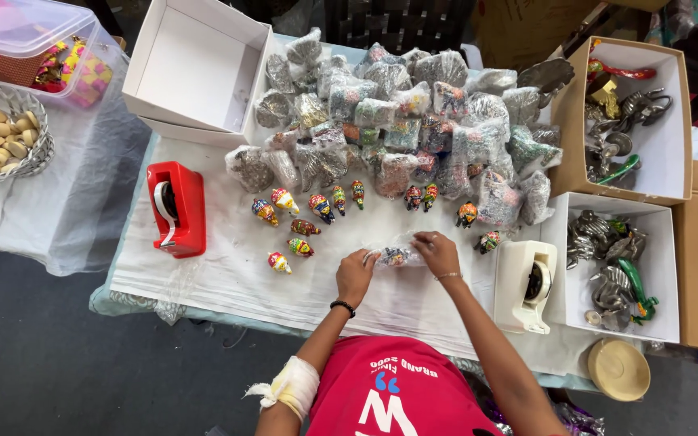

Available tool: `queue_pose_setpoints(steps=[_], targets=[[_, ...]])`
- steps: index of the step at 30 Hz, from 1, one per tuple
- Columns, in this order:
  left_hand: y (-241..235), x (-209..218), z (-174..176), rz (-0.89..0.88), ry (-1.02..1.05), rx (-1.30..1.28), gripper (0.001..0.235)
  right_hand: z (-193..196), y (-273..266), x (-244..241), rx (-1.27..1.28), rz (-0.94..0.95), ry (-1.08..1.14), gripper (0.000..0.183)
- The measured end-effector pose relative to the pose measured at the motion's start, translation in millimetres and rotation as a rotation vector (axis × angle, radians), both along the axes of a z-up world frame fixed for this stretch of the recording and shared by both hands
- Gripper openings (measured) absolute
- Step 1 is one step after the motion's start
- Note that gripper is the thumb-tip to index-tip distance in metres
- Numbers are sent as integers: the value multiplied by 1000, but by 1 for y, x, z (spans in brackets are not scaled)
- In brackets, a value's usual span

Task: The person wraps small, colorful elephant figurines in bubble wrap. They pick up a figurine, place it on a sheet of bubble wrap, fold the wrap around it, and then place the wrapped item on a pile of other wrapped items on the table.

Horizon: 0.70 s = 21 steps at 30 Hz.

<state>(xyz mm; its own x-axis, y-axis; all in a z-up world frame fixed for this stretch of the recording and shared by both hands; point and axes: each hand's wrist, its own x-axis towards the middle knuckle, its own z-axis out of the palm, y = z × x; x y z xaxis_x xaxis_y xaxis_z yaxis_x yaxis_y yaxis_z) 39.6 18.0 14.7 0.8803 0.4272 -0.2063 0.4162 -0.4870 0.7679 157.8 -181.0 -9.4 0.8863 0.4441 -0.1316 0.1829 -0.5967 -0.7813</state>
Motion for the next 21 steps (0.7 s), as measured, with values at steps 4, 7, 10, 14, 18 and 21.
queue_pose_setpoints(steps=[4, 7, 10, 14, 18, 21], targets=[[3, -4, -21, 61, -63, 56, 27, 18, -5, -24, -69, -62, -418, 26], [6, -7, -31, 22, -149, 133, 26, 22, -8, -36, -133, 112, -574, 35], [11, -5, -19, -7, -154, 164, 24, 11, -16, -37, -202, 207, -578, 43], [22, -10, -10, 35, -55, 102, 28, 7, -22, -38, -196, 174, -537, 49], [22, -28, -22, -25, -328, 194, 32, 7, -29, -35, -177, 210, -556, 53], [22, -32, -19, -388, -373, 567, 45, 5, -32, -29, -186, 250, -543, 51]])
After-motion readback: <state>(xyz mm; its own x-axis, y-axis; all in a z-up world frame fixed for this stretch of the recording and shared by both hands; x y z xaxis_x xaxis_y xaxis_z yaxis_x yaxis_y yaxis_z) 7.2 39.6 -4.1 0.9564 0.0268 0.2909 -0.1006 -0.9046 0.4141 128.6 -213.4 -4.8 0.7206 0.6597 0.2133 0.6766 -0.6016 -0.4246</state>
